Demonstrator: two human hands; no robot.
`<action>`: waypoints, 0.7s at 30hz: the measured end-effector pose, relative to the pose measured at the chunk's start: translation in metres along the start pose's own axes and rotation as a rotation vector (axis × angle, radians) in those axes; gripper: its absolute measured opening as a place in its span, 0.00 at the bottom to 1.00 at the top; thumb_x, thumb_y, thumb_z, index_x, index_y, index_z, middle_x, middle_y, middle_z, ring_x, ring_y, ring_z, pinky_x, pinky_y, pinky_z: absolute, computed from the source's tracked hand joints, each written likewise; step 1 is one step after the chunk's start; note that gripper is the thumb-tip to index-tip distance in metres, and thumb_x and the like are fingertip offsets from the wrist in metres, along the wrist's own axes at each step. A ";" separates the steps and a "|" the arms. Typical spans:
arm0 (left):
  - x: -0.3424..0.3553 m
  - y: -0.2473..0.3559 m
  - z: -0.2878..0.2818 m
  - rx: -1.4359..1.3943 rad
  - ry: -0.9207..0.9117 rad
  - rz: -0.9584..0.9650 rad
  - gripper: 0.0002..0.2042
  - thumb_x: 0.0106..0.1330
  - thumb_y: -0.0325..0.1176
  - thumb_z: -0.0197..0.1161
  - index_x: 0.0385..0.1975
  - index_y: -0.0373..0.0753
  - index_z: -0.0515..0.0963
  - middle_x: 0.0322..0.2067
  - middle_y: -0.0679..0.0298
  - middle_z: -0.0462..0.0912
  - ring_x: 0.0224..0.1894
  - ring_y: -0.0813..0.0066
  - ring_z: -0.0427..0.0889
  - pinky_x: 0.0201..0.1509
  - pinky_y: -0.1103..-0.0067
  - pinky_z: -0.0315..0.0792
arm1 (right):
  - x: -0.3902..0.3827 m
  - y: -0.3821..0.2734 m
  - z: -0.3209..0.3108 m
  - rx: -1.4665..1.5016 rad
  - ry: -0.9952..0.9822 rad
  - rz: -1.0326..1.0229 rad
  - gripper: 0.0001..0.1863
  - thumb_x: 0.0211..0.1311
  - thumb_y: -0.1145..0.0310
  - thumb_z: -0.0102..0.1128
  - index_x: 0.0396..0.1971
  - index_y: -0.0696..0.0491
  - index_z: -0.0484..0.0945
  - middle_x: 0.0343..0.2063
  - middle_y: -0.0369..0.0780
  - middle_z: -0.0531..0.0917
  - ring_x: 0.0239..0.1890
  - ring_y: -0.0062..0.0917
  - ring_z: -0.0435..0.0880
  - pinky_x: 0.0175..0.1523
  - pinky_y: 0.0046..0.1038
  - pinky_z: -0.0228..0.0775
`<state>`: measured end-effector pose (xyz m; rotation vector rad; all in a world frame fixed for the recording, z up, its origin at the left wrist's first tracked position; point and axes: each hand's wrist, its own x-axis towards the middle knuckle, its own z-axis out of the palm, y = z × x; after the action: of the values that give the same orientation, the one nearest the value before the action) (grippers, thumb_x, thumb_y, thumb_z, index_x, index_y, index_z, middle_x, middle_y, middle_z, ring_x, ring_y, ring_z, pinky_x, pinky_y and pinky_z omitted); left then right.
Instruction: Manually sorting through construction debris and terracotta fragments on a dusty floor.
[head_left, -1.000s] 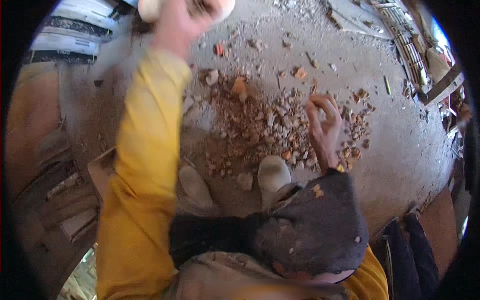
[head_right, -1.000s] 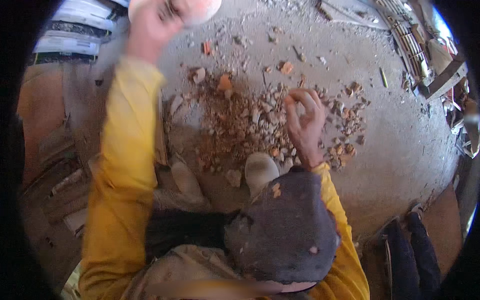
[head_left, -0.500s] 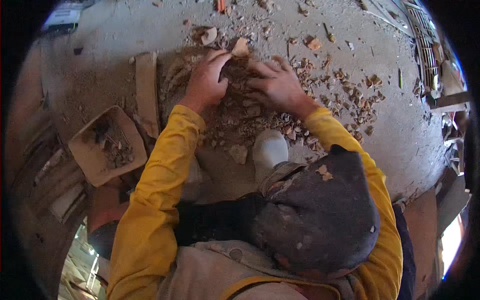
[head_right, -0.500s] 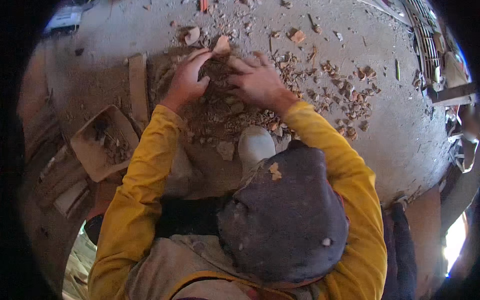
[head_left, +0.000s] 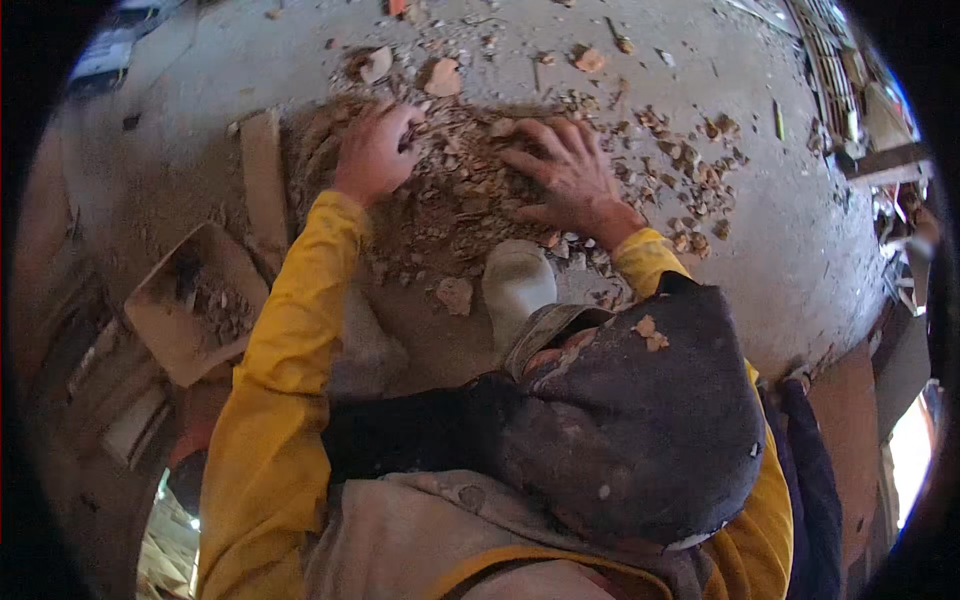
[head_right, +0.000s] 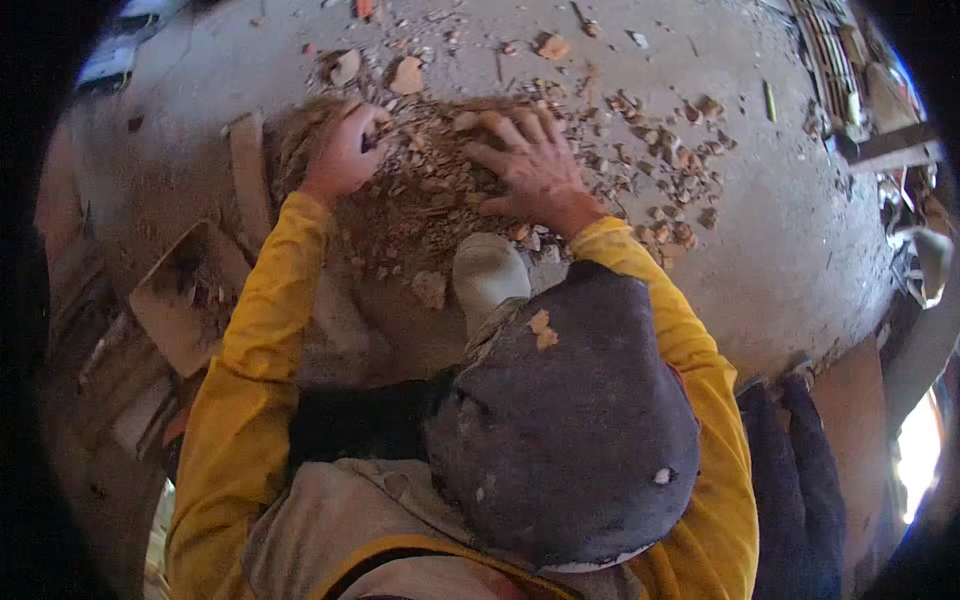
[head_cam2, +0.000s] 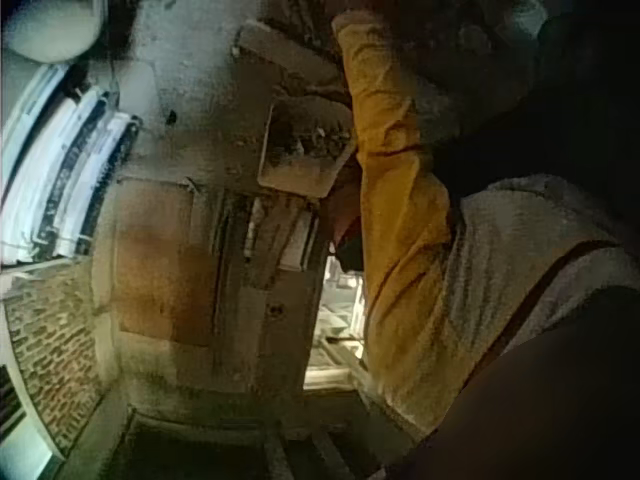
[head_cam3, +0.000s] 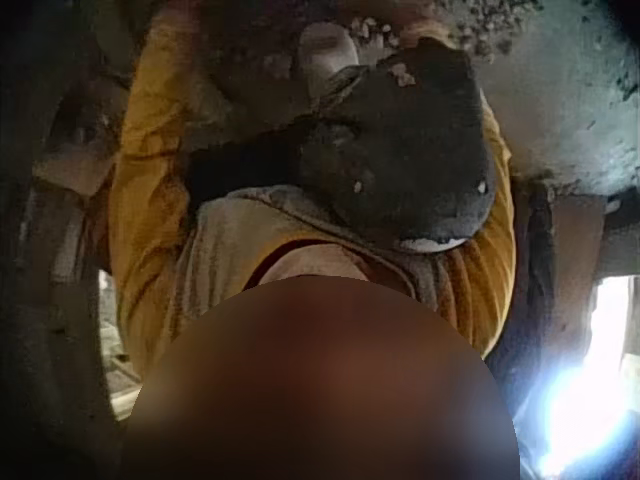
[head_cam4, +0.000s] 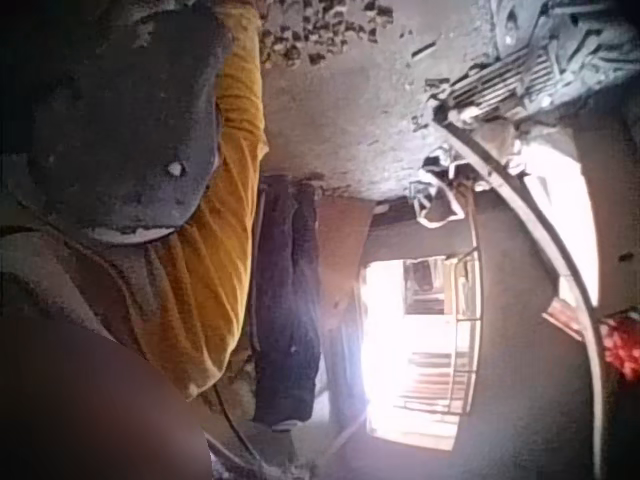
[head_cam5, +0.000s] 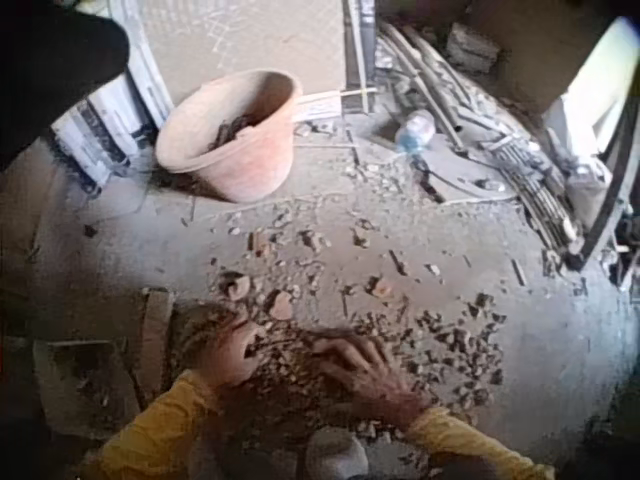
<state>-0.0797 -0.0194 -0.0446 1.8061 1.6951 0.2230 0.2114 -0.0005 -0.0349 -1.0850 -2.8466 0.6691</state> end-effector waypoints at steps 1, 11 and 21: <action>-0.002 -0.002 0.000 -0.004 -0.010 0.017 0.16 0.55 0.29 0.62 0.45 0.37 0.75 0.36 0.55 0.74 0.40 0.57 0.76 0.45 0.68 0.70 | -0.003 0.005 -0.001 -0.004 0.000 0.020 0.39 0.42 0.46 0.73 0.58 0.39 0.73 0.60 0.38 0.67 0.63 0.34 0.65 0.69 0.41 0.52; -0.003 0.043 -0.015 -0.214 0.122 0.057 0.09 0.62 0.27 0.60 0.39 0.30 0.80 0.31 0.60 0.76 0.32 0.72 0.76 0.37 0.78 0.71 | -0.050 0.000 0.008 0.118 -0.134 0.356 0.37 0.45 0.54 0.74 0.59 0.40 0.71 0.57 0.40 0.69 0.60 0.37 0.67 0.63 0.48 0.60; 0.019 0.092 0.007 -0.427 -0.074 0.055 0.14 0.70 0.35 0.51 0.42 0.30 0.77 0.36 0.60 0.79 0.37 0.74 0.77 0.45 0.76 0.72 | -0.037 0.025 0.009 0.135 0.349 0.418 0.20 0.52 0.63 0.68 0.46 0.50 0.78 0.44 0.40 0.76 0.46 0.35 0.79 0.48 0.35 0.73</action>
<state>0.0037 -0.0001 -0.0046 1.5220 1.4179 0.4950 0.2539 -0.0113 -0.0481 -1.6080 -2.2705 0.6022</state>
